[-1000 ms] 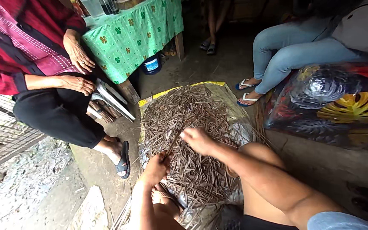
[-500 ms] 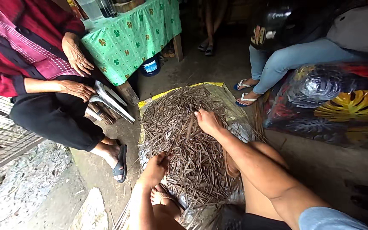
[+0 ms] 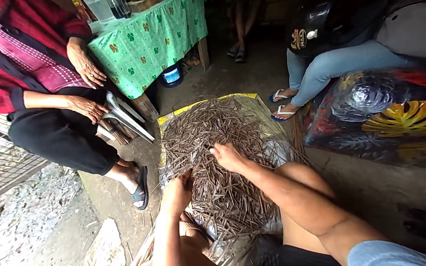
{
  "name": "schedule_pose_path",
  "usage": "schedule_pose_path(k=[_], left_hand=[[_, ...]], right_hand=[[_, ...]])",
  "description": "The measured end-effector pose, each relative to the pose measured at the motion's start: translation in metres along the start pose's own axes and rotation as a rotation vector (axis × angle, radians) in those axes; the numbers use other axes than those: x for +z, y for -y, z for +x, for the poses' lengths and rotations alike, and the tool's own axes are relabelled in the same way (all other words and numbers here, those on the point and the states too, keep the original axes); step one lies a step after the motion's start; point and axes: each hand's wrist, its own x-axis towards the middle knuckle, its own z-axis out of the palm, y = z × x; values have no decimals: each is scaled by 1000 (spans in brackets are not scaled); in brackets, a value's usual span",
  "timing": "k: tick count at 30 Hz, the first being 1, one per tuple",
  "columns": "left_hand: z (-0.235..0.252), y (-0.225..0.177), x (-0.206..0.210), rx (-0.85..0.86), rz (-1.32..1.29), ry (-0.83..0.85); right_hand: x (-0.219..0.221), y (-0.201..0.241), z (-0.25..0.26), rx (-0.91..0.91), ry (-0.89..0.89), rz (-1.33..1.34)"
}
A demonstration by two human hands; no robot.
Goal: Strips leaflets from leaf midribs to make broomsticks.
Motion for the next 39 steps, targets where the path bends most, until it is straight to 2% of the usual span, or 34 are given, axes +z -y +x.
schedule_pose_path(k=[3,6,8,10,11,13,15,19,21,24,26,29,33,37,39], left_hand=[[-3,6,-1,25,-20,-45],[-3,11,-1,37,-58,-34],[-1,10,-1,40,-78,-7],[1,8,0,57,-110,28],[2,7,1,55,-117,55],[4,9,2,33,-128,120],[2,13,3,2,-157,169],[0,21,2,-68,-213,198],[2,19,2,-75,-198,189],[6,13,3,-44,-162,174],[6,8,3,-17,-133,148],[4,6,1,-2,-94,120],[5,6,3,13,-82,100],[-1,9,-2,4,-69,103],[-1,12,-3,-3,-77,81]], right_hand=[[-12,-26,17,140,-162,111],[-20,-33,22,162,-269,381],[-9,-25,20,168,-192,681],[4,-10,13,205,26,1039],[9,-6,12,220,100,1128],[11,-3,16,225,95,1168],[4,-7,23,210,-28,1090],[-1,-19,27,117,-200,721],[5,-6,13,-25,-138,558],[29,20,-16,-234,80,295],[36,29,-27,-303,146,127],[27,23,-20,-232,105,-23],[14,1,4,-60,11,-52],[-4,-19,21,152,-168,-8],[-11,-23,22,155,-252,86]])
